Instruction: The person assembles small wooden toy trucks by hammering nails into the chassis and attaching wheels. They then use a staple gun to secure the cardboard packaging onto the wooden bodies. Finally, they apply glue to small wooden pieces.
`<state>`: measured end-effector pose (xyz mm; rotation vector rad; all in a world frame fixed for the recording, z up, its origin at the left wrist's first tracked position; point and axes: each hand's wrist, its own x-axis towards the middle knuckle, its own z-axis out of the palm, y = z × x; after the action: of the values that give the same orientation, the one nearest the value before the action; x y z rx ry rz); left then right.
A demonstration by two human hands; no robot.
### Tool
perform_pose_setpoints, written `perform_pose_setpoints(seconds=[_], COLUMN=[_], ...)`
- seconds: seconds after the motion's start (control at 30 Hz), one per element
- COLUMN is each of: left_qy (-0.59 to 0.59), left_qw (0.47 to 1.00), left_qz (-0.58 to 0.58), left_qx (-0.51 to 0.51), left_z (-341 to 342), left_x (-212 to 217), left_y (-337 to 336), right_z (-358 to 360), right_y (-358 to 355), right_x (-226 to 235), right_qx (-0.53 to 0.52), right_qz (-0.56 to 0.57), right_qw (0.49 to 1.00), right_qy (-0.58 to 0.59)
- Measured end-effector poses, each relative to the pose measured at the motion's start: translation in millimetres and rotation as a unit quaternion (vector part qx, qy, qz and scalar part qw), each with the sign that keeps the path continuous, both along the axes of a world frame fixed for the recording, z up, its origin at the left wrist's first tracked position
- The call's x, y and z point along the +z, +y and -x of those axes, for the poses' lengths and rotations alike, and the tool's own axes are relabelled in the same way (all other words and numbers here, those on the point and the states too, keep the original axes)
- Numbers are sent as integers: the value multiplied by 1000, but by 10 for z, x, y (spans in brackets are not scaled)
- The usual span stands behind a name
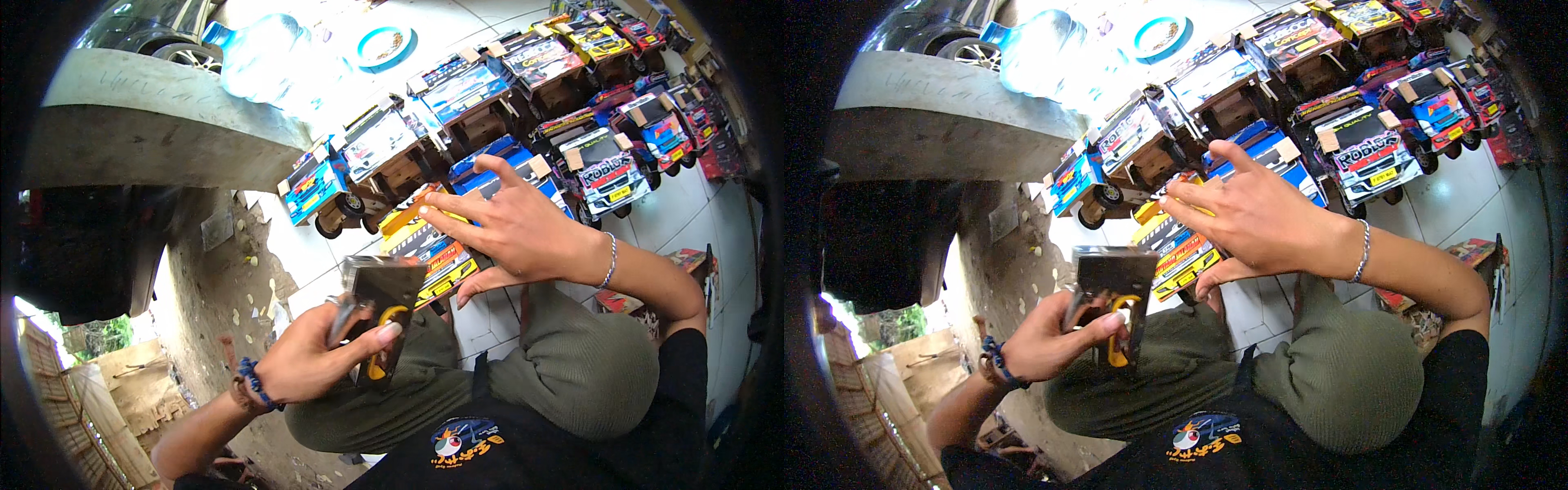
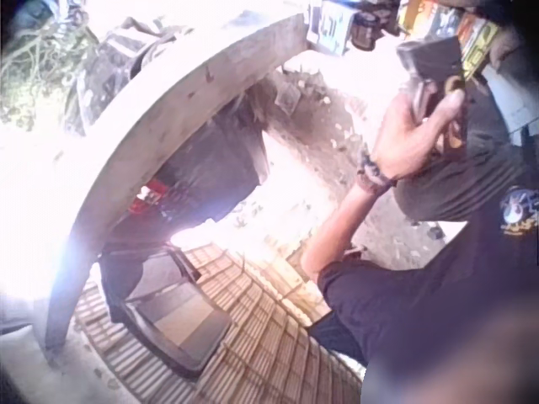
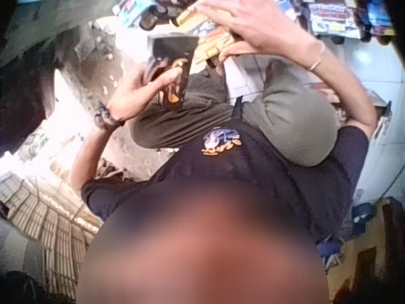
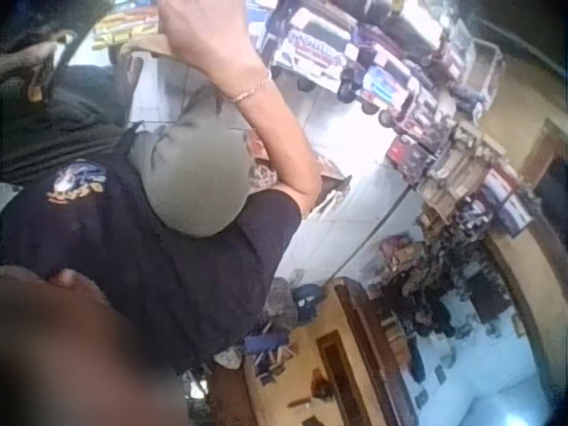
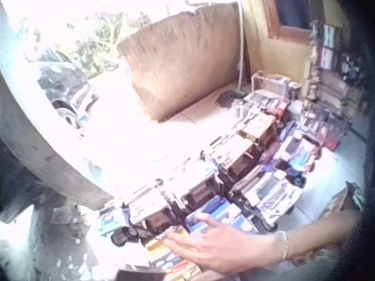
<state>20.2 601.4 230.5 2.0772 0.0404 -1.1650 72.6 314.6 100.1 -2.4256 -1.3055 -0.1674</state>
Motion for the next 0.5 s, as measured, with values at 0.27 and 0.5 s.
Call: perform_pose_setpoints(seconds=[0.27, 0.5], left_qy=[23, -5], left_qw=[993, 986], left_qz=[-110, -157], left_qx=[-37, -53], left_z=[-159, -214], left_x=[-210, -272], left_y=[-286, -322], right_z=[46, 49], right_y=[-26, -29], right_x=[-175, -215], right_qx=[-13, -21], right_qz=[-33, -72], right_qw=[999, 997], right_qy=[32, 17])
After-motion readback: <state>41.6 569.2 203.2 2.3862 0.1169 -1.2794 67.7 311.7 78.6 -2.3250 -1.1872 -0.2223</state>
